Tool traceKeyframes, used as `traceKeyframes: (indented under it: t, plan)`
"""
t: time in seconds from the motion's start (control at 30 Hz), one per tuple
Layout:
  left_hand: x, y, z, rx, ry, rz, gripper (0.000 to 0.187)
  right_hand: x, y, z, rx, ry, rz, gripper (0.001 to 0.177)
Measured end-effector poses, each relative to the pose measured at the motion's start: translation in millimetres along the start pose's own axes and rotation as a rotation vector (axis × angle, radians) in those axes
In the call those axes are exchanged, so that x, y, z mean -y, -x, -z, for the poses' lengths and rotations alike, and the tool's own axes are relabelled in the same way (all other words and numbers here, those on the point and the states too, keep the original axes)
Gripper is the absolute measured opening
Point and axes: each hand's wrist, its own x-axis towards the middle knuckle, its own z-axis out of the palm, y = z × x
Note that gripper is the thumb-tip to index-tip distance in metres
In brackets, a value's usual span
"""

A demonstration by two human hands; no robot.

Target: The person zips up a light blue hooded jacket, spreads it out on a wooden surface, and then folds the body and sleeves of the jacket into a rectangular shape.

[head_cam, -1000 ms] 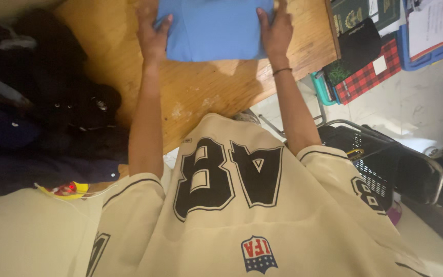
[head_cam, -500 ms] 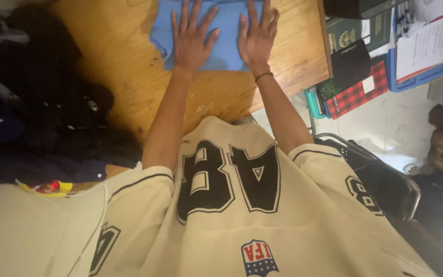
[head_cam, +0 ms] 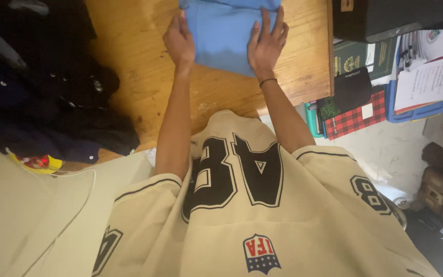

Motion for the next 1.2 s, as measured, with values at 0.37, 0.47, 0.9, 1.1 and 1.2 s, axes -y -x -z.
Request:
traceKeyframes:
  t: [0.37, 0.47, 0.9, 1.1, 1.2]
  plan:
    - [-3.0, -12.2, -7.9, 0.161, 0.0, 0.308, 0.039, -0.8, -13.1, -5.2, 0.062, 0.015, -0.012, 0.046]
    - [-26.5, -13.9, 3.6, -0.162, -0.084, -0.169, 0.039, 0.1, -28.4, -2.5, 0.039, 0.007, 0.067, 0.045]
    - [-21.8, 25.7, 19.3, 0.37, -0.399, -0.503, 0.053, 13.3, -2.6, 27.2, 0.086, 0.075, 0.386, 0.046]
    - [-9.3, 73.3, 20.8, 0.428, -0.478, -0.281, 0.066, -3.5, -7.7, 18.3, 0.059, 0.098, 0.43, 0.044]
    - [7.9, 75.1, 24.6, 0.465, -0.458, -0.247, 0.071, -11.8, 13.9, 28.5, -0.032, -0.02, 0.357, 0.044]
